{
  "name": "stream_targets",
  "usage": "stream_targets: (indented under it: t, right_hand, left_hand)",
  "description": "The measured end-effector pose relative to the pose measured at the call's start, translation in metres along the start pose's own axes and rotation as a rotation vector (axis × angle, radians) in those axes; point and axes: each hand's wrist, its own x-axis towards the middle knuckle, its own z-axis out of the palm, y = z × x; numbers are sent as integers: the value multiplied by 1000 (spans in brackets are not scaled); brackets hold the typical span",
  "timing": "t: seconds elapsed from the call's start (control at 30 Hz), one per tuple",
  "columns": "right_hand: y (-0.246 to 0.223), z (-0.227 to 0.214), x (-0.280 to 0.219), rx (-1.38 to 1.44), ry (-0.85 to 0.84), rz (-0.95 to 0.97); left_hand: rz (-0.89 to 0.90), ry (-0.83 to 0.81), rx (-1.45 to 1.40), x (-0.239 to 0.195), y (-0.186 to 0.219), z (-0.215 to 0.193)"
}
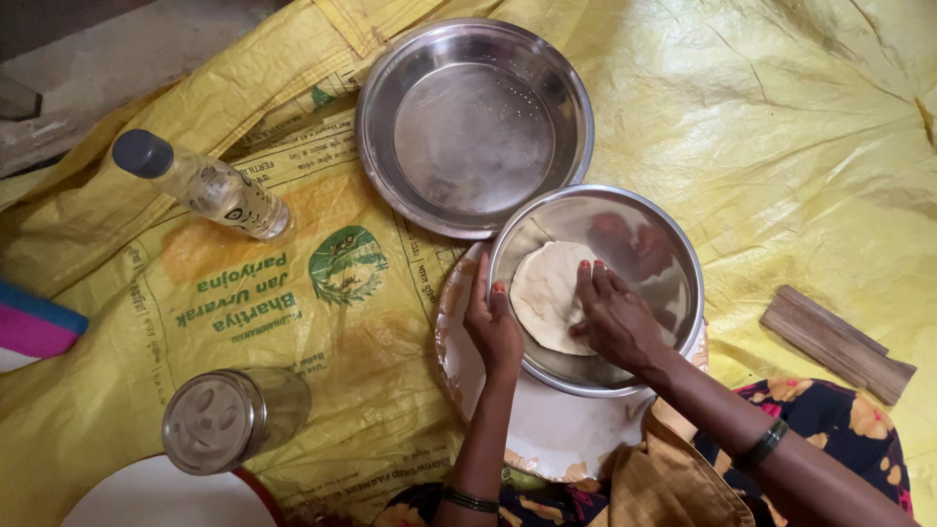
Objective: The person kneads a large ball of dough in a metal bowl, then portions it into small balls and rolls them between their palms. The dough is handled by hand throughout the process.
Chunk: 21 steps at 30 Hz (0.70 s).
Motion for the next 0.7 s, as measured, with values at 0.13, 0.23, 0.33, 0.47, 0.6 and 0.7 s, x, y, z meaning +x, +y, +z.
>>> stream_targets:
  t: [0.13,0.23,0.33,0.47,0.6,0.7]
  right_hand:
    - [8,-6,11,-143,40,-72]
    - [19,-36,33,-139,-310,14]
    - [45,-72,58,81,-219,-163]
    - [36,-57,87,270,36,39]
    - [14,-22,109,370,62,154]
    - [7,-26,118,469,-35,259]
  left_hand:
    - [-30,-29,5,4,1,2]
    - [-9,-37,-29,7,-2,1]
    - [-18,-45,-21,8,-7,1]
    - [15,-52,-116,12,-8,2]
    - [-27,-52,-69,9,-8,1]
    - [17,-42,-31,6,-5,-1]
